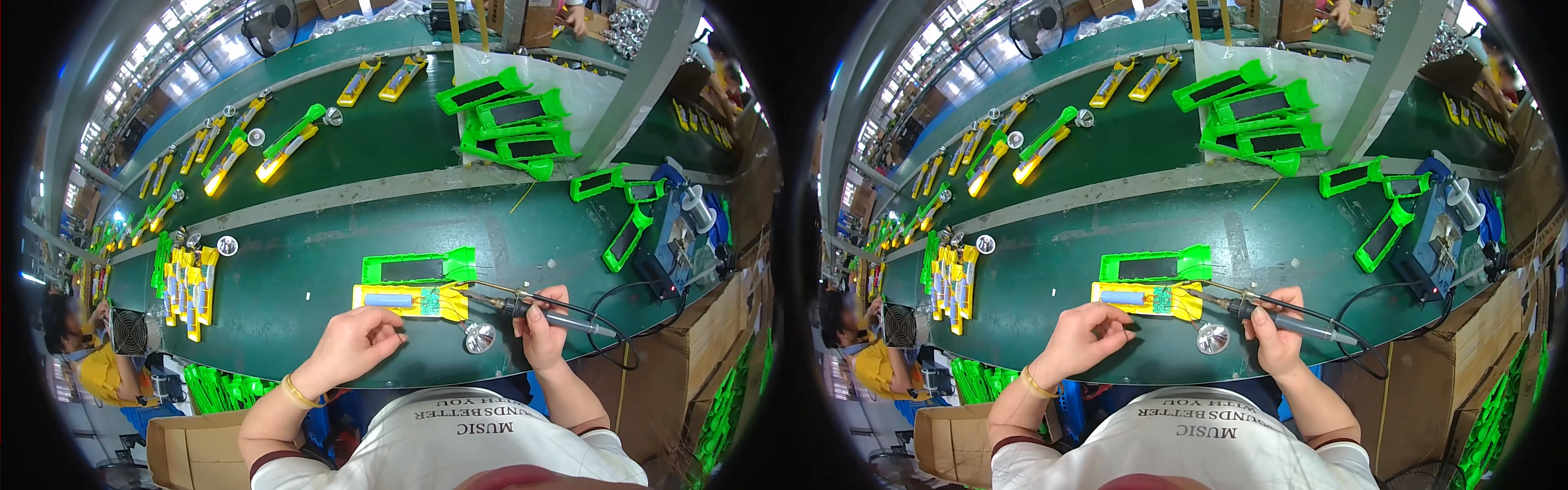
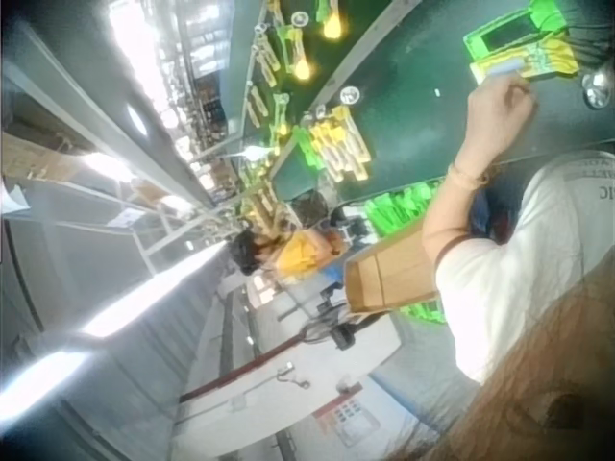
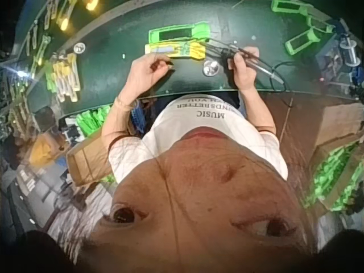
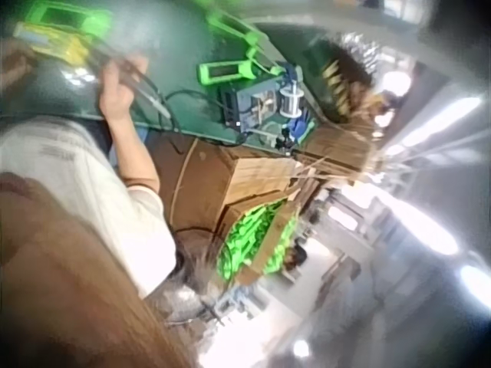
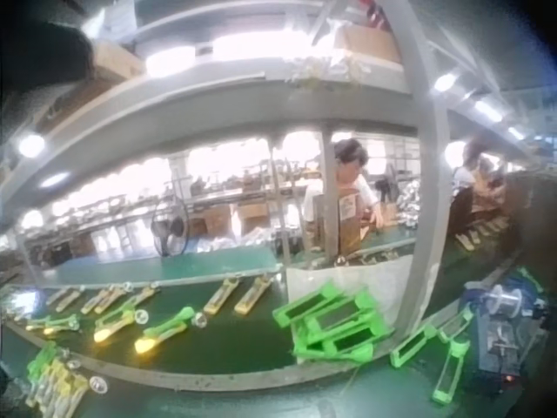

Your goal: The person solders wires to the internal circuit board of flashlight casings using a soldering iron, fits the components and solar panels into the housing by hand, closes the flashlights, and places the assembled flashlights onto the conveyor track.

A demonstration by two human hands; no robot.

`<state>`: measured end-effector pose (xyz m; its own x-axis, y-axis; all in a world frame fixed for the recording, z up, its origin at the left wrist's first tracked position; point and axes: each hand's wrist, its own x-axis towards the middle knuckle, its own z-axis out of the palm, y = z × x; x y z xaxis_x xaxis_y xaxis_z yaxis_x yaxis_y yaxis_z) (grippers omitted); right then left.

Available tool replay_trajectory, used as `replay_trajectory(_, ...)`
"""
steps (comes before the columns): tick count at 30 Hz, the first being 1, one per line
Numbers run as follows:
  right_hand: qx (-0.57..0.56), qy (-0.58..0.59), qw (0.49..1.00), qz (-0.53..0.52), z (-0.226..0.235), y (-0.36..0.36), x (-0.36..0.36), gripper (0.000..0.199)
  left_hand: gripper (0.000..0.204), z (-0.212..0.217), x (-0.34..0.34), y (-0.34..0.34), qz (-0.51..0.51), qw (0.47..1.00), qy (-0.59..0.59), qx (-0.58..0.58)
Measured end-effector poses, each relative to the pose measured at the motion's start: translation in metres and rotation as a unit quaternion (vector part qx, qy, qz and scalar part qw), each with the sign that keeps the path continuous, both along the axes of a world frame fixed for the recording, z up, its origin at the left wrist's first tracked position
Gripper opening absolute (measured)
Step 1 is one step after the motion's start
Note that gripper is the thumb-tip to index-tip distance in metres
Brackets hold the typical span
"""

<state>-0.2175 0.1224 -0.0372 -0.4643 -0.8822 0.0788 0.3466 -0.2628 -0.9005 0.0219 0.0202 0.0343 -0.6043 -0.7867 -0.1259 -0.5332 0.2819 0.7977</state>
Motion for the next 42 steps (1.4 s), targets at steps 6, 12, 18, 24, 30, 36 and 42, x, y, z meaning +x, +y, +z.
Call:
replay_trajectory(6, 0.001, -0.007, 1.0, 0.007, 0.0, -0.002, 0.0, 0.026, 0.019, -0.023, -0.006, -0.02, -0.176, 0.92, 0.045, -0.347)
replay_trajectory(12, -0.007, 0.008, 0.999, 0.033, -0.002, 0.004, 0.001, 0.026, 0.023, -0.039, -0.006, -0.025, -0.185, 0.915, 0.094, -0.347)
replay_trajectory(18, 0.022, 0.03, 0.998, 0.041, -0.006, 0.0, 0.002, 0.029, 0.021, -0.042, -0.011, -0.033, -0.194, 0.91, 0.074, -0.358)
replay_trajectory(24, 0.033, 0.028, 0.999, 0.011, 0.005, -0.003, -0.003, 0.028, 0.017, -0.041, -0.017, -0.044, -0.204, 0.9, 0.085, -0.376)
replay_trajectory(30, 0.021, 0.046, 0.998, 0.046, -0.004, -0.003, 0.0, 0.027, 0.017, -0.043, -0.012, -0.044, -0.243, 0.872, 0.045, -0.424)
replay_trajectory(36, 0.032, 0.075, 0.995, 0.049, -0.008, 0.002, 0.005, 0.033, 0.021, -0.032, -0.009, -0.039, -0.272, 0.862, 0.004, -0.428)
replay_trajectory(42, 0.02, 0.128, 0.99, 0.059, -0.015, 0.002, 0.006, 0.033, 0.021, -0.029, -0.009, -0.035, -0.272, 0.862, -0.024, -0.428)
